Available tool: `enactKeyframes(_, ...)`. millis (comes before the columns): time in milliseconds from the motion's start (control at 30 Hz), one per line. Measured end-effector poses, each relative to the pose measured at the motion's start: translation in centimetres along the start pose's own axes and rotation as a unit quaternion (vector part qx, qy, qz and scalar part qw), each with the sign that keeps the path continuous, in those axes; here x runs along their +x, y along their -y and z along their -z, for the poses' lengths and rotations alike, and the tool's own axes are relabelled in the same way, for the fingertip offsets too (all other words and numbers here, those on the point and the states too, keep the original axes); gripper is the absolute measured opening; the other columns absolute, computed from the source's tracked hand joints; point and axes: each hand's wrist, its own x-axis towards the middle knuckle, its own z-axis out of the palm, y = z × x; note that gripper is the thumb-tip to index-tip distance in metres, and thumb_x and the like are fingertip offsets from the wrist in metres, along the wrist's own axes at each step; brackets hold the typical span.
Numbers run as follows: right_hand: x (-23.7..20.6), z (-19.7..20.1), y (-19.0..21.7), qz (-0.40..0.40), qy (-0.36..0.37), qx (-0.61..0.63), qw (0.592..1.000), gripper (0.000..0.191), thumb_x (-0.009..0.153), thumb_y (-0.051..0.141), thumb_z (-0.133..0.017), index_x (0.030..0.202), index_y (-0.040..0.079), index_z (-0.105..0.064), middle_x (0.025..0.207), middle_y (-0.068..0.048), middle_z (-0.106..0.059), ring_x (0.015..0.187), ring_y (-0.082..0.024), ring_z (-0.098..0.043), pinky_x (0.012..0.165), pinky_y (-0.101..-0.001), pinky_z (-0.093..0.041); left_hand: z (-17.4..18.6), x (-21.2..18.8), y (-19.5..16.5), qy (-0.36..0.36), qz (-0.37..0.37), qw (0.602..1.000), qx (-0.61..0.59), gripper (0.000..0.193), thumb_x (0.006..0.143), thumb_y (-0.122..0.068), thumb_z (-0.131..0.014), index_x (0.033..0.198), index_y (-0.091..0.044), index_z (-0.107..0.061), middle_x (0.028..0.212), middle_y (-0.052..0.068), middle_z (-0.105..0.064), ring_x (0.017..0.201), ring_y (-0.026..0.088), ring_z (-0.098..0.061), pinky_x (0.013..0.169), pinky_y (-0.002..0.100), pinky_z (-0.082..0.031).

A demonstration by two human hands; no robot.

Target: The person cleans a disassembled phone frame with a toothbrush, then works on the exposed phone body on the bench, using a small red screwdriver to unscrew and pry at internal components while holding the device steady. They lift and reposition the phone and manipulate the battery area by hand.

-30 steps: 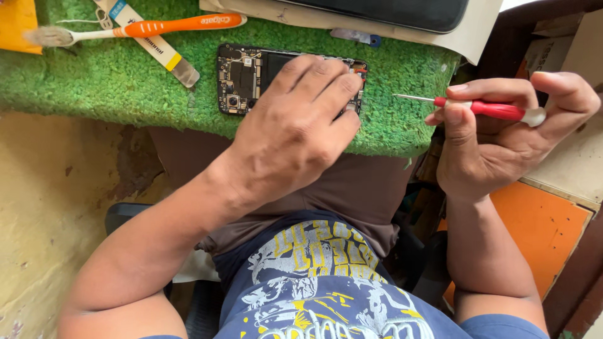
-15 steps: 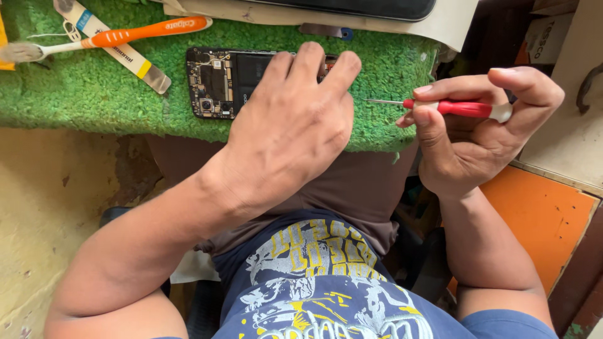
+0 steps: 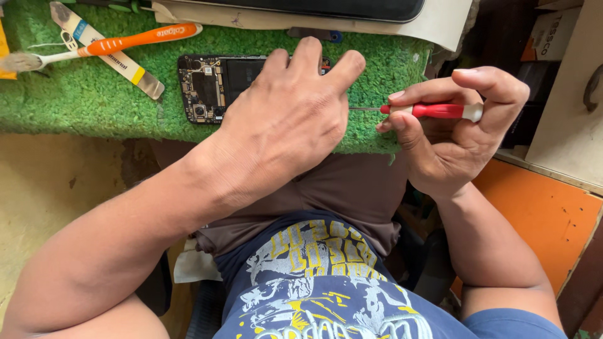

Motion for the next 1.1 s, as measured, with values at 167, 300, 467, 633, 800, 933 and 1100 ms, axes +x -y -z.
enactKeyframes(167,0.0,-0.5,-0.1,0.000,0.007,0.019,1.000,0.055,0.108,-0.003,-0.071,0.139,0.011,-0.027,0.109,-0.021,-0.065,0.093,-0.022,-0.072,0.074,-0.0321,-0.069,-0.5,-0.5,0.5,-0.025,0.006,0.998,-0.055,0.017,0.096,-0.011,-0.063,0.089,0.003,-0.068,0.120,0.011,-0.055,0.094,0.030,-0.055,0.076,0.042,-0.052)
enactKeyframes(300,0.1,-0.7,-0.1,-0.007,0.016,0.028,0.999,0.058,0.104,-0.005,-0.071,0.140,0.011,-0.028,0.108,-0.021,-0.065,0.092,-0.023,-0.072,0.074,-0.0325,-0.069,-0.3,-1.1,0.9,-0.028,-0.022,0.998,-0.050,0.017,0.095,-0.012,-0.063,0.094,0.004,-0.070,0.123,0.011,-0.055,0.097,0.029,-0.054,0.076,0.041,-0.051)
enactKeyframes(467,0.2,-0.9,-0.1,-0.010,0.023,0.055,0.998,0.058,0.105,-0.007,-0.069,0.141,0.013,-0.028,0.108,-0.021,-0.066,0.094,-0.022,-0.072,0.077,-0.0331,-0.069,0.0,-1.5,1.5,-0.023,-0.072,0.997,0.000,0.019,0.088,-0.017,-0.067,0.094,0.001,-0.072,0.125,0.010,-0.054,0.105,0.027,-0.054,0.076,0.039,-0.049)
enactKeyframes(633,0.2,-1.2,-0.2,-0.004,0.026,0.064,0.998,0.059,0.104,-0.009,-0.069,0.141,0.013,-0.029,0.109,-0.021,-0.066,0.095,-0.021,-0.072,0.079,-0.0329,-0.069,0.0,-1.5,1.5,-0.028,-0.077,0.997,0.015,0.020,0.088,-0.018,-0.066,0.094,0.001,-0.072,0.126,0.011,-0.054,0.109,0.027,-0.053,0.076,0.039,-0.048)
enactKeyframes(800,0.3,-1.2,-0.1,-0.011,0.037,0.061,0.997,0.059,0.103,-0.011,-0.068,0.140,0.012,-0.028,0.110,-0.021,-0.065,0.096,-0.021,-0.071,0.083,-0.0316,-0.067,-0.2,-1.7,1.5,-0.036,-0.087,0.995,0.026,0.022,0.090,-0.018,-0.067,0.099,0.002,-0.073,0.126,0.010,-0.054,0.110,0.027,-0.053,0.076,0.039,-0.047)
enactKeyframes(933,0.4,-1.3,0.1,-0.020,0.038,0.059,0.997,0.059,0.104,-0.013,-0.068,0.140,0.011,-0.029,0.109,-0.021,-0.065,0.096,-0.021,-0.071,0.085,-0.0318,-0.067,-0.5,-2.0,1.4,-0.045,-0.082,0.996,0.015,0.018,0.091,-0.015,-0.070,0.098,0.002,-0.070,0.131,0.013,-0.053,0.116,0.028,-0.053,0.080,0.040,-0.048)
enactKeyframes(1100,0.4,-1.4,0.4,-0.048,0.032,0.067,0.996,0.058,0.104,-0.013,-0.068,0.140,0.010,-0.028,0.110,-0.021,-0.065,0.096,-0.020,-0.071,0.087,-0.0324,-0.067,-0.8,-2.5,2.1,-0.108,-0.019,0.981,-0.162,0.035,0.085,-0.006,-0.078,0.113,0.002,-0.059,0.133,0.017,-0.048,0.122,0.033,-0.053,0.103,0.045,-0.052)
